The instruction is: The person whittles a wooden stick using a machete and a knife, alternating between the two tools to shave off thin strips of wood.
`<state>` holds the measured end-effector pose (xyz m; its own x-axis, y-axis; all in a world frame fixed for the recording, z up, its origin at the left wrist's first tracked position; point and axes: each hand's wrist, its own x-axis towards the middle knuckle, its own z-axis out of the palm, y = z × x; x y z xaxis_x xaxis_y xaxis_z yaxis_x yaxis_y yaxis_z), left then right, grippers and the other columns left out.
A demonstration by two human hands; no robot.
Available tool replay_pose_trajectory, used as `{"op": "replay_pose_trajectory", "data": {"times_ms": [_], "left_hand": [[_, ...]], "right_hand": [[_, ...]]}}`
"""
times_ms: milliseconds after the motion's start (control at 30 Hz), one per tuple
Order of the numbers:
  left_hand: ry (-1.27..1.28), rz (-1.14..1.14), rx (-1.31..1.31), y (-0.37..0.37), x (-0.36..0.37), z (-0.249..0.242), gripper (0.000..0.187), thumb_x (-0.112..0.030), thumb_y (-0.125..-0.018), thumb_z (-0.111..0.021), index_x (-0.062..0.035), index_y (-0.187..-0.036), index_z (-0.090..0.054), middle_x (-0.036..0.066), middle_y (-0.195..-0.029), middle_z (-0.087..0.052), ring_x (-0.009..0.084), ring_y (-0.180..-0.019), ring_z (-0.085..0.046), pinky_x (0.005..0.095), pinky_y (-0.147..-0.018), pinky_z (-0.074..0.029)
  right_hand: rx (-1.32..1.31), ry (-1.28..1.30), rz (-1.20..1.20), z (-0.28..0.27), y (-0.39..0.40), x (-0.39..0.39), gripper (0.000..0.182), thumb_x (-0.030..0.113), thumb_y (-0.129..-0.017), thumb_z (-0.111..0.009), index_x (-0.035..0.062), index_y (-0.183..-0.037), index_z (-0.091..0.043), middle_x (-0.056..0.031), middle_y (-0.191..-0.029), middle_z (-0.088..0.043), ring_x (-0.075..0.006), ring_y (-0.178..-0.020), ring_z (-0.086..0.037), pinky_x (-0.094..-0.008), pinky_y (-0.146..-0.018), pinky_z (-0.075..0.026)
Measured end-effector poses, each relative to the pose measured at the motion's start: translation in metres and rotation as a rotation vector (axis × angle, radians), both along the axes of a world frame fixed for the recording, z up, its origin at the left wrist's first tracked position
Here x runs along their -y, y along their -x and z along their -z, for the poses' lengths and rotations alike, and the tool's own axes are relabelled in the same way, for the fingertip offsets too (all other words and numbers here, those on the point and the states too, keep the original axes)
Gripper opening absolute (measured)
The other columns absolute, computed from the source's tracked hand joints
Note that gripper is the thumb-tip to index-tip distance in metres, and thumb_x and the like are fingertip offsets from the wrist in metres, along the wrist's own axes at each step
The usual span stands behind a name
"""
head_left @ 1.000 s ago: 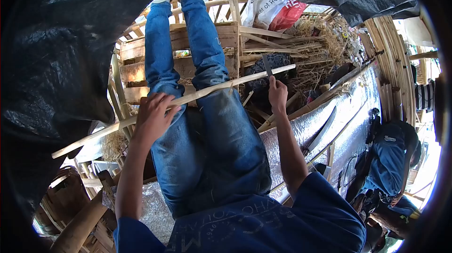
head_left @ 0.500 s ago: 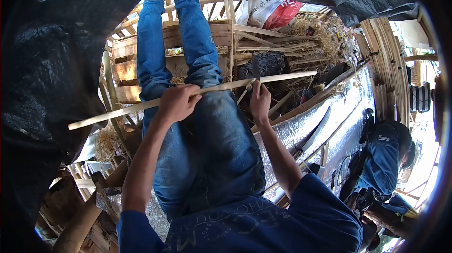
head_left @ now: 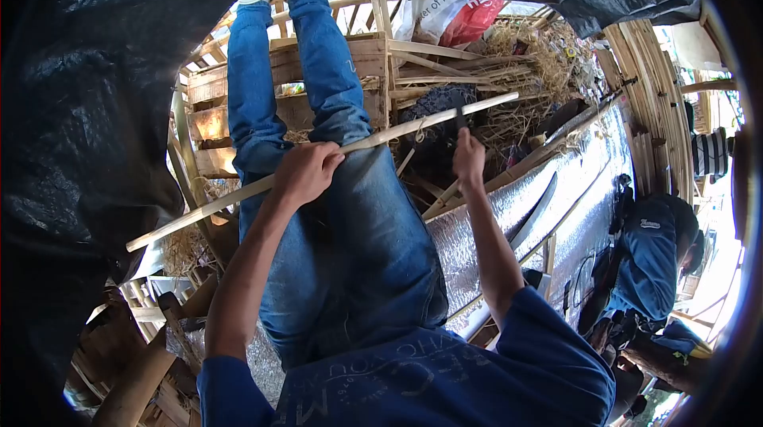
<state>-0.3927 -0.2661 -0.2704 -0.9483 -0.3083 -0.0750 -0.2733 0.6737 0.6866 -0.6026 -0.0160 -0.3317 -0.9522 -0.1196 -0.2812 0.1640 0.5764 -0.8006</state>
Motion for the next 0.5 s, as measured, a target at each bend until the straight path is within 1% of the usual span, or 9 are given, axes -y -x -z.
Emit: {"op": "replay_pose_trajectory", "data": {"times_ms": [33,100,167,233,267,300,367,433,500], "left_hand": [[-0.021,-0.005,-0.044,0.003,-0.002,0.0,0.016,-0.021,-0.088,-0.058,-0.0061,-0.083,-0.063,0.013,-0.076,-0.065,0.0336,-0.074,-0.063,0.0433,-0.063,-0.048],[0.002,-0.005,-0.076,0.004,-0.001,0.003,0.016,-0.021,-0.087,-0.059,-0.006,-0.084,-0.063,0.013,-0.076,-0.065,0.0336,-0.073,-0.063,0.0431,-0.063,-0.048],[0.006,-0.007,-0.047,0.001,0.0,0.005,0.016,-0.021,-0.087,-0.059,-0.0059,-0.084,-0.063,0.013,-0.076,-0.065,0.0339,-0.072,-0.063,0.0434,-0.063,-0.048],[0.008,-0.02,-0.052,-0.003,-0.003,0.006,0.016,-0.021,-0.087,-0.059,-0.0058,-0.084,-0.063,0.013,-0.076,-0.065,0.034,-0.072,-0.063,0.0435,-0.063,-0.048],[0.005,-0.029,-0.061,-0.004,-0.003,0.006,0.017,-0.021,-0.087,-0.059,-0.0056,-0.084,-0.063,0.013,-0.076,-0.064,0.034,-0.072,-0.063,0.0436,-0.063,-0.048],[0.004,-0.027,-0.054,-0.004,-0.004,0.005,0.017,-0.021,-0.087,-0.059,-0.0056,-0.084,-0.063,0.013,-0.076,-0.064,0.034,-0.072,-0.063,0.0436,-0.063,-0.048],[0.005,-0.015,-0.049,0.002,-0.004,0.002,0.017,-0.021,-0.088,-0.058,-0.0055,-0.083,-0.063,0.014,-0.076,-0.064,0.0342,-0.071,-0.063,0.0436,-0.063,-0.048],[0.02,-0.009,-0.057,0.003,-0.002,0.003,0.018,-0.022,-0.088,-0.058,-0.0053,-0.083,-0.062,0.014,-0.076,-0.064,0.0343,-0.071,-0.063,0.0434,-0.063,-0.048],[0.04,-0.004,-0.053,0.002,-0.003,0.009,0.018,-0.022,-0.088,-0.058,-0.0051,-0.083,-0.062,0.015,-0.075,-0.064,0.0344,-0.071,-0.063,0.0433,-0.063,-0.048]], "right_hand": [[0.14,0.154,0.088,-0.021,0.003,0.002,0.049,0.037,-0.098,-0.041,0.0034,-0.062,-0.049,-0.0015,-0.05,-0.045,-0.0106,-0.045,-0.038,-0.0331,-0.044,-0.033],[0.278,0.207,0.044,-0.044,-0.036,0.032,0.049,0.038,-0.097,-0.041,0.0038,-0.063,-0.051,-0.0019,-0.053,-0.046,-0.01,-0.048,-0.037,-0.0307,-0.047,-0.035],[-0.123,0.059,-0.284,0.009,-0.08,0.045,0.049,0.04,-0.096,-0.043,0.0013,-0.07,-0.057,-0.0029,-0.058,-0.046,-0.0075,-0.06,-0.037,-0.0267,-0.056,-0.039],[-0.024,0.044,-0.329,0.004,-0.063,0.034,0.05,0.04,-0.097,-0.043,0.0,-0.07,-0.057,-0.0026,-0.056,-0.048,-0.0076,-0.057,-0.039,-0.0274,-0.052,-0.038],[0.108,0.031,-0.149,-0.014,-0.043,0.029,0.051,0.04,-0.097,-0.042,-0.0009,-0.071,-0.058,-0.0011,-0.054,-0.046,-0.0079,-0.053,-0.037,-0.0281,-0.047,-0.036],[0.22,0.253,0.078,-0.04,-0.032,0.033,0.043,0.042,-0.098,-0.04,0.0128,-0.068,-0.047,0.0086,-0.05,-0.034,-0.0021,-0.039,-0.03,-0.0226,-0.034,-0.024],[0.169,0.175,0.123,0.006,-0.001,0.011,0.045,0.042,-0.098,-0.041,0.0078,-0.072,-0.054,0.0053,-0.051,-0.041,-0.0053,-0.041,-0.033,-0.0245,-0.037,-0.028],[0.091,0.012,-0.296,-0.012,-0.067,0.045,0.049,0.038,-0.096,-0.044,-0.0051,-0.084,-0.063,-0.0094,-0.06,-0.059,-0.0227,-0.058,-0.058,-0.0366,-0.058,-0.048],[-0.134,-0.083,-0.554,0.008,-0.098,0.051,0.051,0.043,-0.096,-0.044,-0.0029,-0.088,-0.064,-0.0015,-0.058,-0.052,-0.0095,-0.048,-0.039,-0.0285,-0.044,-0.035]]}}
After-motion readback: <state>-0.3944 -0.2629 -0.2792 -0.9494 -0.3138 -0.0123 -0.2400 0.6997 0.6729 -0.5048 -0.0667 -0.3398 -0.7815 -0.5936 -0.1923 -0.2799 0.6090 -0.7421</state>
